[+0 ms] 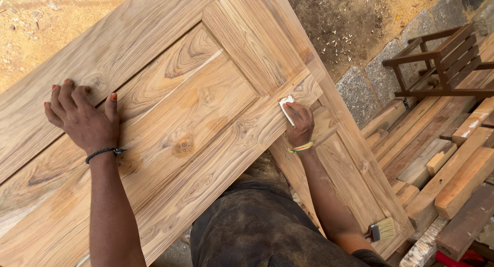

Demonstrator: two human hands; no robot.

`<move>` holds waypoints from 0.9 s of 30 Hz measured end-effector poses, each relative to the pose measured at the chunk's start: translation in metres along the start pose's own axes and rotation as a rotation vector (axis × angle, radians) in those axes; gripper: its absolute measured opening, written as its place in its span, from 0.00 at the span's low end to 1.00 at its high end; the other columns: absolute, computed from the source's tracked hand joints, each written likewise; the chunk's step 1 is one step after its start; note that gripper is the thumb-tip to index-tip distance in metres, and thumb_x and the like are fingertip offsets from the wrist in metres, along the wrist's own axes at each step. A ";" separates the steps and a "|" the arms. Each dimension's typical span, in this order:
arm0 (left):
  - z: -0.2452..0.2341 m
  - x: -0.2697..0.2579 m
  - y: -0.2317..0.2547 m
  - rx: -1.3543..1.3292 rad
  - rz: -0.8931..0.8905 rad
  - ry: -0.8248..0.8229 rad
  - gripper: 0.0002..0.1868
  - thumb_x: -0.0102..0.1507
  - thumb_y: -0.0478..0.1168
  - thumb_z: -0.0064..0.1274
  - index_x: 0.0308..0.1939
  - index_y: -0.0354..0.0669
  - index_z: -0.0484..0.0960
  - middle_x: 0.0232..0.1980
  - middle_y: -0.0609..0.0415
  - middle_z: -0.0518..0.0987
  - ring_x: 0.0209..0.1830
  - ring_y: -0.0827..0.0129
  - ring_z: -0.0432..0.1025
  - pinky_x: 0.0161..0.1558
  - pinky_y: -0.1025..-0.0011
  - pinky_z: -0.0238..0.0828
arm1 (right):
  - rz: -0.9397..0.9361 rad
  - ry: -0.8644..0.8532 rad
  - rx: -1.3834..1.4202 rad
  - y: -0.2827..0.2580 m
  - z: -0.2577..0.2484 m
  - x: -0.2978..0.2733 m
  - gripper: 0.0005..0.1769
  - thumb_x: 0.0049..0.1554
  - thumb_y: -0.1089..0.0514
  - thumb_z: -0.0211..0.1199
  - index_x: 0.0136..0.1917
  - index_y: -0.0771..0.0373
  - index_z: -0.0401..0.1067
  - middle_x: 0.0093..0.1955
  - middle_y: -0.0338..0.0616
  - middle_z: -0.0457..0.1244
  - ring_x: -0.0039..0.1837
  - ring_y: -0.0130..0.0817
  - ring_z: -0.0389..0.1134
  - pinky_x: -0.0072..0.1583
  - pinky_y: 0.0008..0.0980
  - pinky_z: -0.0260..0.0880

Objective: The person applies wood filler to a wooden door using a small putty knife. They scoop filler from a small wooden board and spread it into the grooves and imperfections on the door surface.

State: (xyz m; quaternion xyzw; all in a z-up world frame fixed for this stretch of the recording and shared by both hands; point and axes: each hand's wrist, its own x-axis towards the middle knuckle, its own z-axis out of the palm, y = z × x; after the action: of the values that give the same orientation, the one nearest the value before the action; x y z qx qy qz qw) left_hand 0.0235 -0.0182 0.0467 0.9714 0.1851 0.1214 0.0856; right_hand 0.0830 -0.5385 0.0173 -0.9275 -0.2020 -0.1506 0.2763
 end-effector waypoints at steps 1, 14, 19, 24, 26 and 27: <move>0.001 0.000 -0.001 -0.001 0.001 -0.007 0.23 0.68 0.54 0.59 0.53 0.39 0.73 0.75 0.44 0.67 0.83 0.49 0.51 0.82 0.39 0.37 | 0.021 -0.042 -0.026 -0.012 -0.003 -0.008 0.22 0.53 0.70 0.64 0.61 0.61 0.78 0.58 0.44 0.68 0.61 0.47 0.68 0.64 0.45 0.68; -0.002 0.002 0.003 0.027 0.020 0.027 0.21 0.72 0.52 0.61 0.54 0.38 0.74 0.75 0.44 0.68 0.82 0.48 0.54 0.81 0.40 0.40 | 0.336 -0.391 -0.200 0.019 -0.025 0.119 0.14 0.57 0.64 0.63 0.57 0.61 0.78 0.53 0.46 0.71 0.54 0.40 0.70 0.60 0.43 0.62; -0.005 0.004 0.010 0.036 0.011 0.023 0.21 0.70 0.51 0.61 0.55 0.39 0.76 0.74 0.44 0.68 0.82 0.48 0.54 0.80 0.42 0.41 | 0.378 -0.445 -0.364 0.009 -0.001 0.132 0.10 0.59 0.63 0.58 0.50 0.59 0.80 0.48 0.44 0.71 0.54 0.39 0.70 0.58 0.43 0.59; -0.007 0.005 0.011 0.003 0.031 0.014 0.23 0.71 0.51 0.61 0.56 0.36 0.74 0.75 0.43 0.68 0.83 0.47 0.53 0.80 0.42 0.41 | 0.312 -0.474 -0.273 -0.051 0.009 0.085 0.10 0.60 0.63 0.57 0.50 0.61 0.79 0.46 0.46 0.69 0.51 0.39 0.69 0.59 0.43 0.60; -0.007 0.005 0.013 0.004 0.039 0.025 0.24 0.72 0.51 0.61 0.57 0.35 0.73 0.75 0.43 0.67 0.83 0.47 0.53 0.80 0.41 0.41 | 0.282 -0.537 -0.253 -0.077 0.009 0.072 0.11 0.59 0.64 0.57 0.53 0.63 0.78 0.46 0.46 0.69 0.50 0.38 0.69 0.57 0.40 0.60; -0.007 0.004 0.013 0.013 0.049 0.030 0.24 0.72 0.52 0.61 0.57 0.35 0.73 0.75 0.42 0.67 0.83 0.46 0.53 0.80 0.41 0.40 | 0.270 -0.580 -0.249 -0.085 0.007 0.066 0.14 0.59 0.64 0.57 0.56 0.64 0.78 0.46 0.46 0.69 0.48 0.36 0.69 0.55 0.39 0.60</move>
State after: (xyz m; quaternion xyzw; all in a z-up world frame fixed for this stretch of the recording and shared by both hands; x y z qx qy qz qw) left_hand 0.0294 -0.0283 0.0567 0.9743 0.1635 0.1367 0.0736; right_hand 0.1029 -0.4499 0.0760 -0.9766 -0.1279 0.1340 0.1095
